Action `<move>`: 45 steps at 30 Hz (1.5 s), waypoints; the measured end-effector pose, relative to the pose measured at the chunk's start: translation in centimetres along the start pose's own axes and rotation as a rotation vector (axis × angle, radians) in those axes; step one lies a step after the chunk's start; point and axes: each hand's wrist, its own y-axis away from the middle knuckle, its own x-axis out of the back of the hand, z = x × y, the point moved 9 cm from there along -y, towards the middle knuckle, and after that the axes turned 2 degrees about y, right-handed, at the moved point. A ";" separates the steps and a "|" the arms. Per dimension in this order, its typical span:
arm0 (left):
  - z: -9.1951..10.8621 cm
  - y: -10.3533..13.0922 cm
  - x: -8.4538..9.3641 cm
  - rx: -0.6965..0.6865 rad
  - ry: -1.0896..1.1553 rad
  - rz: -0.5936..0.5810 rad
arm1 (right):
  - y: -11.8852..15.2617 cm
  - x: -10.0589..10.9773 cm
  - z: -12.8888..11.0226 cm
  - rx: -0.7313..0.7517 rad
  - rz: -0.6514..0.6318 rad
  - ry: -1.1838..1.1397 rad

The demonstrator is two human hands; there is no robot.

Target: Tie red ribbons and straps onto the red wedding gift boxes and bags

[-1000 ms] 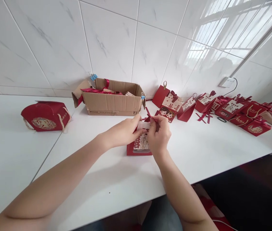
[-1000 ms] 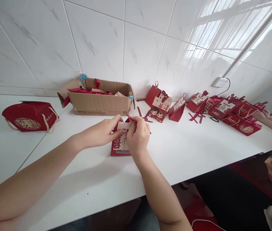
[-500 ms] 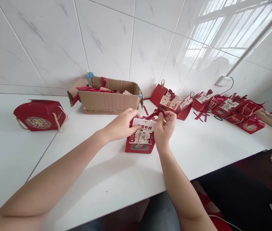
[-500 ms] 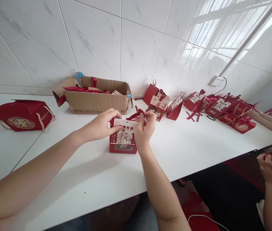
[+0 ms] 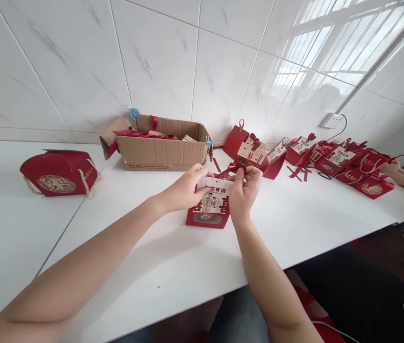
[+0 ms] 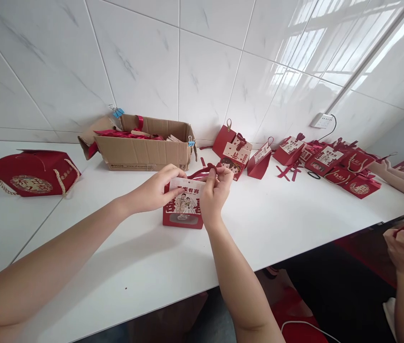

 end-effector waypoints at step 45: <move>-1.1 -0.3 0.7 0.001 -0.098 0.226 | 0.1 -2.6 -2.3 0.476 -0.517 0.404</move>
